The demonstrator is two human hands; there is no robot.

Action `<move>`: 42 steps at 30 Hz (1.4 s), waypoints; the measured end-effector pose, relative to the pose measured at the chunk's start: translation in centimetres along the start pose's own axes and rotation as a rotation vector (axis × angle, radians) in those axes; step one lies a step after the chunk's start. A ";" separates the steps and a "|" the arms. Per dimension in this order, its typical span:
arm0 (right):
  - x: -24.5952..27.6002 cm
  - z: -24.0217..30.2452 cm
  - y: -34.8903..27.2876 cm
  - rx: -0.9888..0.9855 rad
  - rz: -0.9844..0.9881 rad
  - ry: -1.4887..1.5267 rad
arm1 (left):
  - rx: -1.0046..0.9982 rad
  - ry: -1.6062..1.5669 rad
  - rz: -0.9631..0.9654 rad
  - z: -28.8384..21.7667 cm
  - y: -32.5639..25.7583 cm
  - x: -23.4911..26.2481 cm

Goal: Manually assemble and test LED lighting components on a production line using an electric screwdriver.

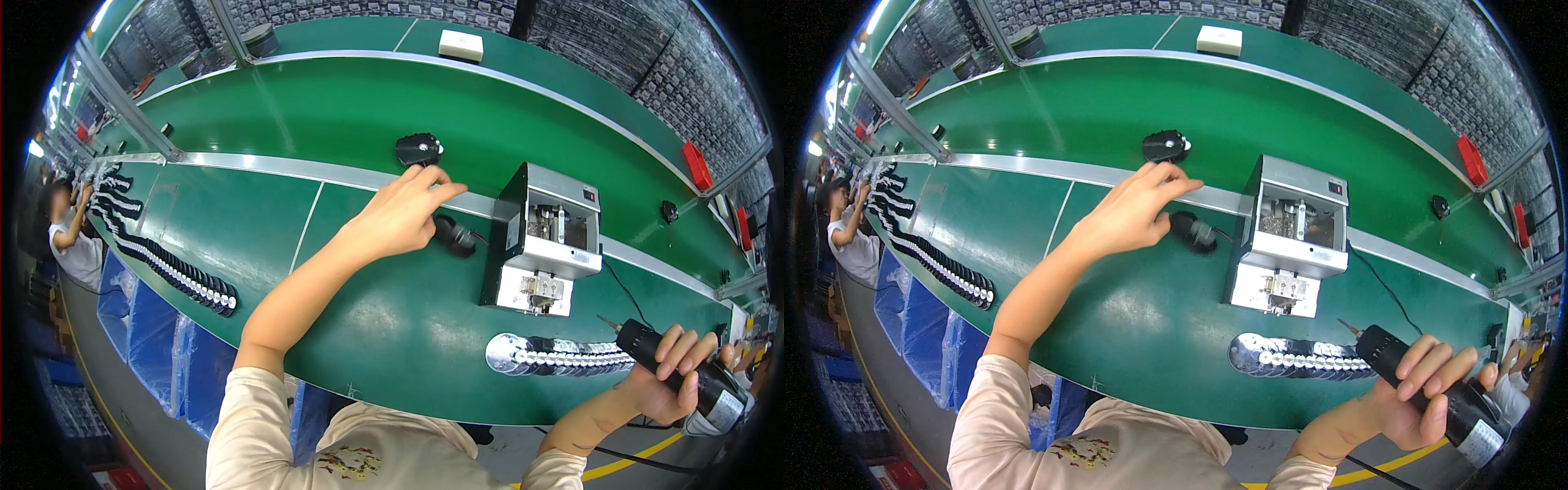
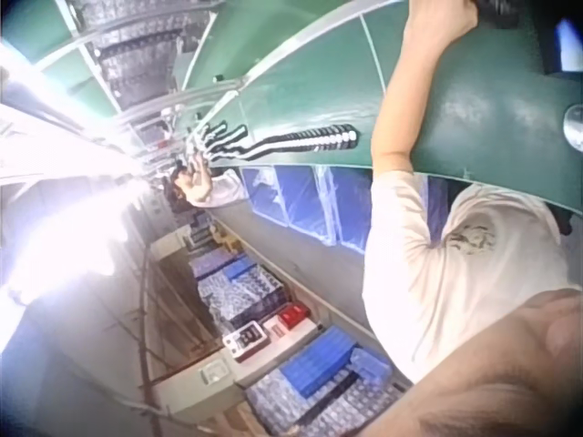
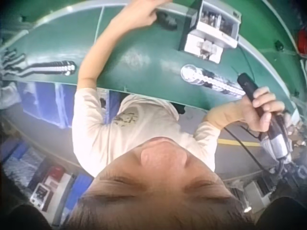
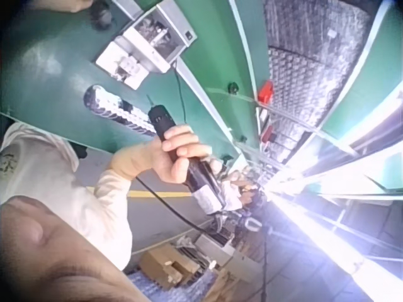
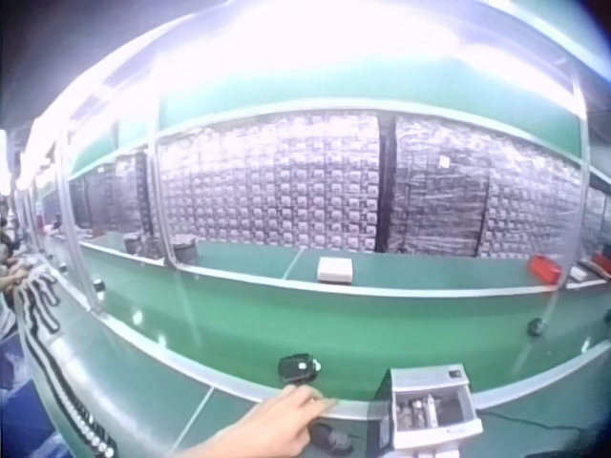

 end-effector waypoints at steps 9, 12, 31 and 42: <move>1.2 -1.3 -0.7 -0.071 0.083 -0.104 | -0.037 -0.165 0.111 1.1 -5.3 -1.7; 2.4 -1.6 -1.2 -0.073 0.104 -0.211 | -0.124 -0.341 0.225 0.6 -6.1 0.5; 3.9 -3.9 -1.8 -0.173 0.170 -0.439 | 0.114 -1.030 0.207 2.9 -9.0 -1.7; 4.1 -4.3 -2.1 -0.228 0.193 -0.374 | 0.107 -0.339 0.087 3.2 -8.6 -1.6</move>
Point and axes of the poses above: each hand's wrist, its own y-axis towards the middle knuckle, its own x-axis out of the back of the hand, z = x × y, the point moved 1 cm from there along y, towards the middle knuckle, and after that the axes turned 8 degrees about -z, right-handed, at the moved point
